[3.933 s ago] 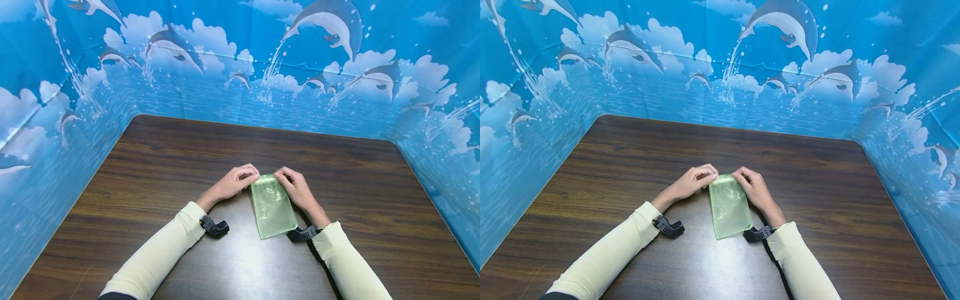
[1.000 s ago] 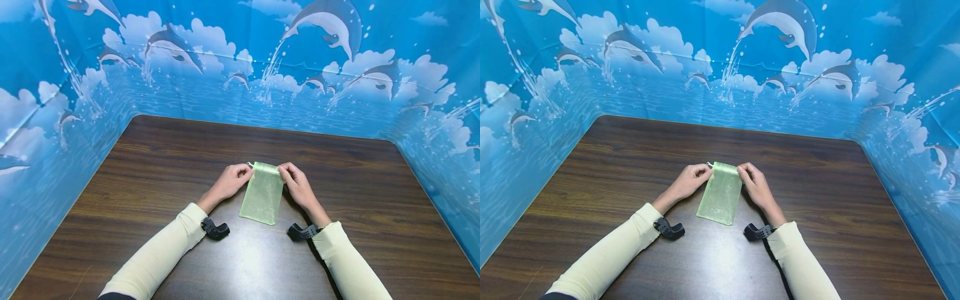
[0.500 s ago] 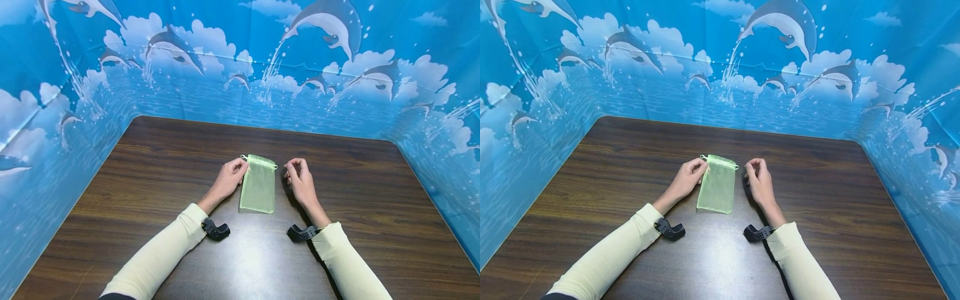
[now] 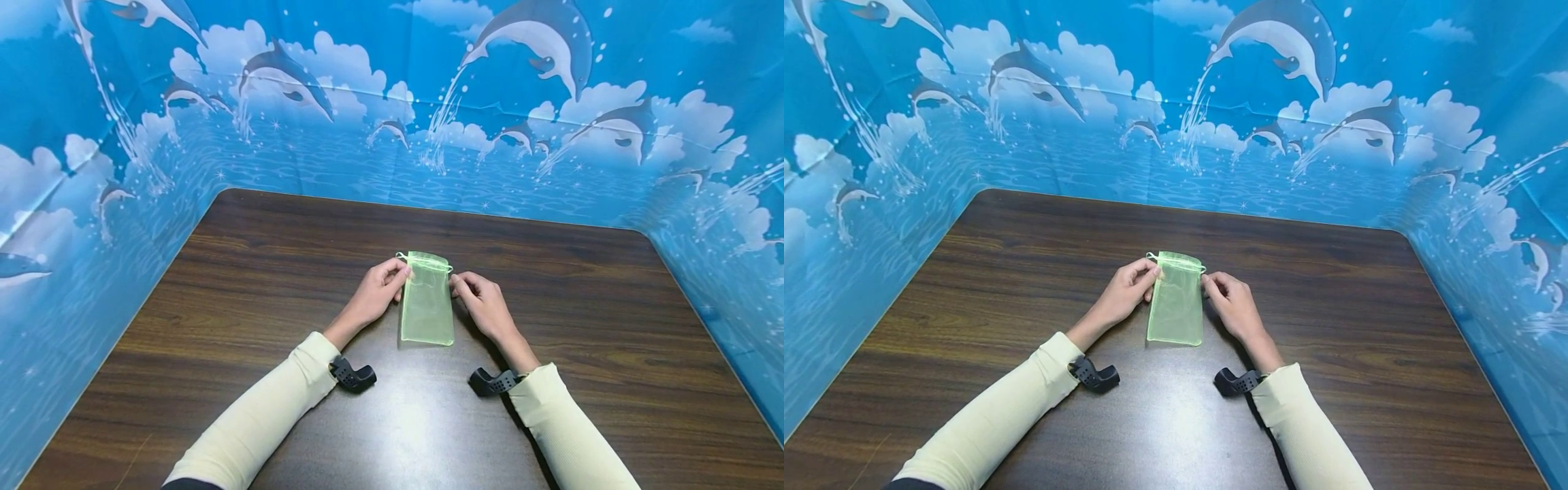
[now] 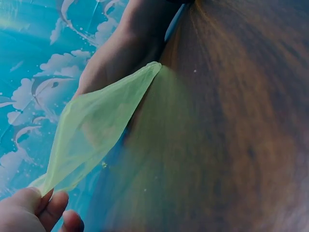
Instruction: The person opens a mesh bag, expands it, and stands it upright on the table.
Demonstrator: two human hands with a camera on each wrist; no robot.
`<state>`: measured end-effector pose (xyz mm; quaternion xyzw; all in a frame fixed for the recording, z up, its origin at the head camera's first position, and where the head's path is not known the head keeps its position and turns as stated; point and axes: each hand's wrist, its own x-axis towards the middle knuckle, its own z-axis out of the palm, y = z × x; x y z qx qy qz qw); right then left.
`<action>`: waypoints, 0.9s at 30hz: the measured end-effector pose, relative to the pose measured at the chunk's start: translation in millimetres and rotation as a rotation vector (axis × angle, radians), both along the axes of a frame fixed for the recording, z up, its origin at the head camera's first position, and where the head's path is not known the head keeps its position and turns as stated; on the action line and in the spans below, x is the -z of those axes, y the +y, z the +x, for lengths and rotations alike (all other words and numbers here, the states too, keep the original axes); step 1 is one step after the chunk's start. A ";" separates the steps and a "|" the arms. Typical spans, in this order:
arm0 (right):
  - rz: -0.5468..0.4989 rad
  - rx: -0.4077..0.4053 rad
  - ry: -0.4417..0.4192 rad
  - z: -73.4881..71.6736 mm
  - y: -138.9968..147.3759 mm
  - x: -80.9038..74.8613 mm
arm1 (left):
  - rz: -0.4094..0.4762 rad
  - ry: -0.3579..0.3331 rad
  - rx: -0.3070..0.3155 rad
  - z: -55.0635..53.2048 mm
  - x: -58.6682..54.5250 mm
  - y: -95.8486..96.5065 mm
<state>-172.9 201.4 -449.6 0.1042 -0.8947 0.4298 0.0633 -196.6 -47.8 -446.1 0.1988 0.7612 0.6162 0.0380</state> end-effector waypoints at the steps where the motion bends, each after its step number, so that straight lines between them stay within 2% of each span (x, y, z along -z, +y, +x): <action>1: 0.001 0.000 -0.006 0.0 0.3 0.3 | 0.006 0.003 0.005 -0.2 0.3 0.6; 8: -0.051 -0.012 -0.051 0.9 0.5 0.9 | 0.009 0.024 0.023 -0.2 2.6 2.5; 18: -0.153 -0.065 -0.065 2.6 0.6 1.1 | -0.057 0.034 0.041 1.2 2.2 1.0; 27: -0.194 -0.040 -0.051 2.7 0.1 -0.2 | -0.048 0.047 -0.008 -0.2 2.4 0.4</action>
